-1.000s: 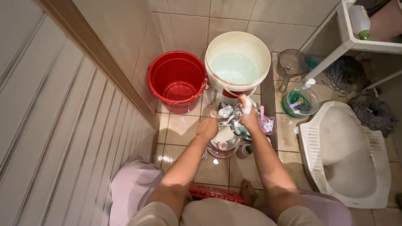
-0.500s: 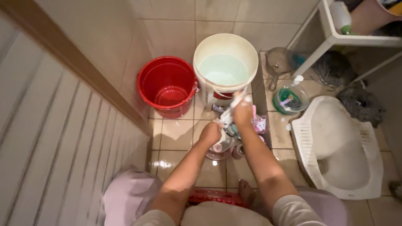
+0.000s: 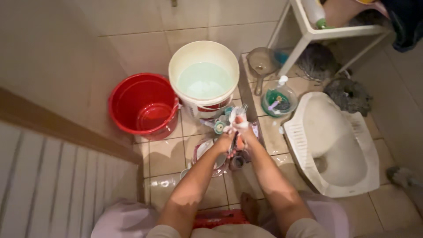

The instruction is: The person washes various baby bottles, caps, and small containers by hand using a sponge and soapy water in a red bucket. They rinse the items with water from a white bucket using a ladle and place the cleaned items into the red bucket.

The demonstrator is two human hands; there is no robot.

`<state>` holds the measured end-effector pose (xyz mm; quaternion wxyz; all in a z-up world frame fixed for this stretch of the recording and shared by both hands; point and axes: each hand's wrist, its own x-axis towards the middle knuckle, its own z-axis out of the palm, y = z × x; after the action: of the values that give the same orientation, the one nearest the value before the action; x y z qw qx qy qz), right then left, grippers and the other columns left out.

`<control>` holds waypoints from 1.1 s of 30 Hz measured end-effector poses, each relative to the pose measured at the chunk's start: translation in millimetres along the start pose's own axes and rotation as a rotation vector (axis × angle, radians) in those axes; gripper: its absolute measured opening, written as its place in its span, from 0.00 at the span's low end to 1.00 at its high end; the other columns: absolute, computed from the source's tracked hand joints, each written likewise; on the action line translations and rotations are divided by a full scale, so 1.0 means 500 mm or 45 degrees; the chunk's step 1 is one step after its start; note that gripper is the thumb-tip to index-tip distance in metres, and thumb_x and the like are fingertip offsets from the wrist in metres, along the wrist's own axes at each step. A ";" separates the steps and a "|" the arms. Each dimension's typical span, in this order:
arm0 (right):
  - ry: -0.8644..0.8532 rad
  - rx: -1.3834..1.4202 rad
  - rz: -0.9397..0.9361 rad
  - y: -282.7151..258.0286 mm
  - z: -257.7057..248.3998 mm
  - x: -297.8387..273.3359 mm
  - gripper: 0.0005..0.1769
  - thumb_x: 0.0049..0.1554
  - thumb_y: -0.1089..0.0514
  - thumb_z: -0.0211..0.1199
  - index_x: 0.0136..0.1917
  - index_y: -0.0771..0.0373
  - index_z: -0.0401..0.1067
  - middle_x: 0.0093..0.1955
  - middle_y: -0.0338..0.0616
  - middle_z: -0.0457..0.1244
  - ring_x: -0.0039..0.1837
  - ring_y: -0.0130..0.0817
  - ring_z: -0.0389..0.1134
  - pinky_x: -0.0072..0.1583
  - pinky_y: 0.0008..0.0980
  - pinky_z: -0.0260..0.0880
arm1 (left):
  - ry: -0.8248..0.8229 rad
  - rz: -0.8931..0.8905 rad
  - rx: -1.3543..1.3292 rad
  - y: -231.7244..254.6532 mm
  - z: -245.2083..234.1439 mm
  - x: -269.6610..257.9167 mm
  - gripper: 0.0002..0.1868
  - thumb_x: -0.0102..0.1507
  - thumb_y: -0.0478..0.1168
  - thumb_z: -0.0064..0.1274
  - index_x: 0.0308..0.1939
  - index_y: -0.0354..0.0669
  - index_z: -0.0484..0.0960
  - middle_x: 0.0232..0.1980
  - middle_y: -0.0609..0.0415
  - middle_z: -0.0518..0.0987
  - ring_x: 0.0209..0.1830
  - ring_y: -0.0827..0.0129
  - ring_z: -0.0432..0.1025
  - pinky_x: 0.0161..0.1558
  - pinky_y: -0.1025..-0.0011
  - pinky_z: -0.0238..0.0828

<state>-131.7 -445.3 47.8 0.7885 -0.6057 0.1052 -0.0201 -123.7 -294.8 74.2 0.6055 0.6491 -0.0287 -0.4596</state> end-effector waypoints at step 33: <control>0.235 -1.042 0.501 0.022 -0.109 0.066 0.18 0.60 0.50 0.56 0.63 0.51 0.67 0.52 0.55 0.66 0.51 0.52 0.68 0.48 0.47 0.68 | 0.367 0.400 -0.365 -0.133 -0.209 0.096 0.17 0.70 0.46 0.45 0.52 0.36 0.81 0.35 0.51 0.82 0.22 0.70 0.73 0.23 0.73 0.67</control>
<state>-110.6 -499.6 19.3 0.4608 -0.8313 0.2870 0.1192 -64.7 -226.1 -23.0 0.7531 0.6031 0.0227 -0.2619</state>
